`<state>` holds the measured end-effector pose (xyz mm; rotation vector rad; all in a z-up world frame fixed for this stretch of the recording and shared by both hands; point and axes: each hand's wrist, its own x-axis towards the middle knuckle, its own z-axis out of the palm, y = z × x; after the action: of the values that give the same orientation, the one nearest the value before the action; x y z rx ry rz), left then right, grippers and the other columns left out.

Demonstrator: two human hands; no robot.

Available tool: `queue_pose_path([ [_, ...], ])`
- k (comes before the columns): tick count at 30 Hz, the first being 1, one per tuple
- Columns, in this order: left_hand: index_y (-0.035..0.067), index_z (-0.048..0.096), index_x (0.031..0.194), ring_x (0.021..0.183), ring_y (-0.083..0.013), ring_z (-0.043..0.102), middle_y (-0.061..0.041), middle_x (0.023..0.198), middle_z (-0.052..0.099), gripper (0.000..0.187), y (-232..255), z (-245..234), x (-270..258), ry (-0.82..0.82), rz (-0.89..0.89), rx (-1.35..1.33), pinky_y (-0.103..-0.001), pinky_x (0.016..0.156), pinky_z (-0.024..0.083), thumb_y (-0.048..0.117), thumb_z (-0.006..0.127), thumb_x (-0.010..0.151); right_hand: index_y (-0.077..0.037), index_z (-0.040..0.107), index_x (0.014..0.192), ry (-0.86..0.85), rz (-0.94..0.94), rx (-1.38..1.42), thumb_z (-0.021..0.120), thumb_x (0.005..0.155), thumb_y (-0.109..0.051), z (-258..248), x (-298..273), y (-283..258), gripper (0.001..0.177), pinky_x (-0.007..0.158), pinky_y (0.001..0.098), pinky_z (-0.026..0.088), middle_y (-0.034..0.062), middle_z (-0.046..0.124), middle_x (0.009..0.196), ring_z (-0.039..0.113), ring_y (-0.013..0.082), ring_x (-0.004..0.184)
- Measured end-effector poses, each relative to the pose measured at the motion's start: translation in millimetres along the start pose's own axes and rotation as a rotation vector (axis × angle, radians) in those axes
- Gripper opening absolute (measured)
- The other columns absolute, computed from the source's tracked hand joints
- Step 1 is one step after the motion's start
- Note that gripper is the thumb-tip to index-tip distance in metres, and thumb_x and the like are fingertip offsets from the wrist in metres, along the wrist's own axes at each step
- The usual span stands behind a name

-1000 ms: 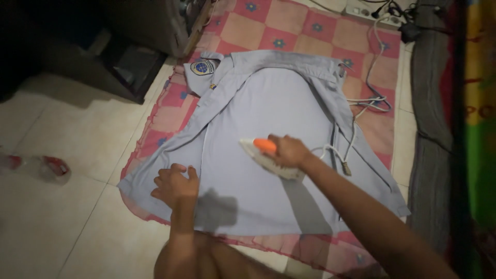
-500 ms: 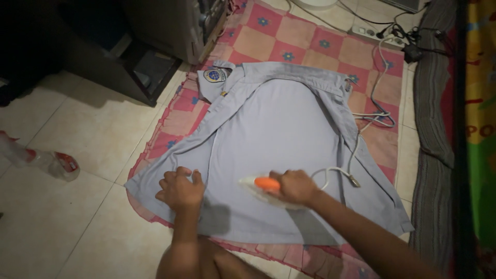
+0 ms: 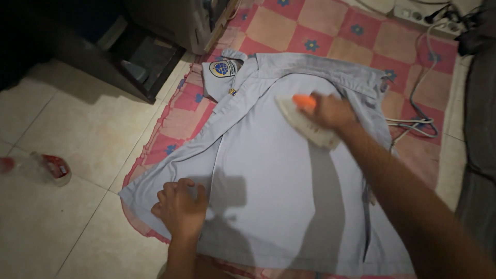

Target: Ironing a light blue button-down shirt on a mat placed on the floor.

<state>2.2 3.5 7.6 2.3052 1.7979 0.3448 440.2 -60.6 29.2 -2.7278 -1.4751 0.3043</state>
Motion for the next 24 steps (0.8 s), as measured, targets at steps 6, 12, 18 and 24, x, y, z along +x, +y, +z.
queue_pose_path([
  [6, 0.02, 0.072, 0.1, 0.114, -0.0306, 0.056, -0.007, 0.111, 0.062, 0.028, 8, -11, 5, -0.117, -0.029, 0.034, -0.055, 0.095, 0.037, 0.04, 0.072, 0.08, -0.011, 0.063, 0.131, 0.066, 0.103, 0.01, 0.069, 0.086, -0.066, 5, 81, 41, 0.071, 0.084, 0.058, 0.051, 0.0227, 0.069, 0.113, 0.065, 0.0436, 0.105],
  [12, 0.02, 0.071, 0.1, 0.118, -0.0303, 0.053, -0.007, 0.115, 0.061, 0.025, 9, -8, 8, -0.158, -0.054, 0.017, -0.056, 0.099, 0.035, 0.039, 0.071, 0.084, -0.013, 0.071, 0.125, 0.115, 0.169, 0.061, 0.068, 0.093, -0.059, -12, 87, 43, 0.056, 0.087, 0.0549, 0.053, 0.0212, 0.072, 0.111, 0.068, 0.0418, 0.104],
  [18, 0.021, 0.072, 0.1, 0.115, -0.0307, 0.054, -0.006, 0.113, 0.062, 0.026, 6, -4, 8, -0.12, -0.027, 0.006, -0.057, 0.096, 0.035, 0.039, 0.072, 0.081, -0.01, 0.07, 0.124, 0.109, 0.073, 0.171, 0.071, 0.092, -0.052, -7, 73, 46, 0.053, 0.088, 0.0526, 0.053, 0.023, 0.072, 0.109, 0.069, 0.0434, 0.1],
  [24, 0.021, 0.072, 0.099, 0.112, -0.0298, 0.057, -0.005, 0.109, 0.063, 0.024, -3, 7, 2, -0.051, -0.009, 0.023, -0.056, 0.093, 0.038, 0.04, 0.072, 0.083, -0.007, 0.07, 0.115, 0.056, 0.016, 0.162, 0.072, 0.089, -0.056, 5, 20, 38, 0.055, 0.084, 0.0528, 0.056, 0.0242, 0.074, 0.103, 0.071, 0.0427, 0.097],
])
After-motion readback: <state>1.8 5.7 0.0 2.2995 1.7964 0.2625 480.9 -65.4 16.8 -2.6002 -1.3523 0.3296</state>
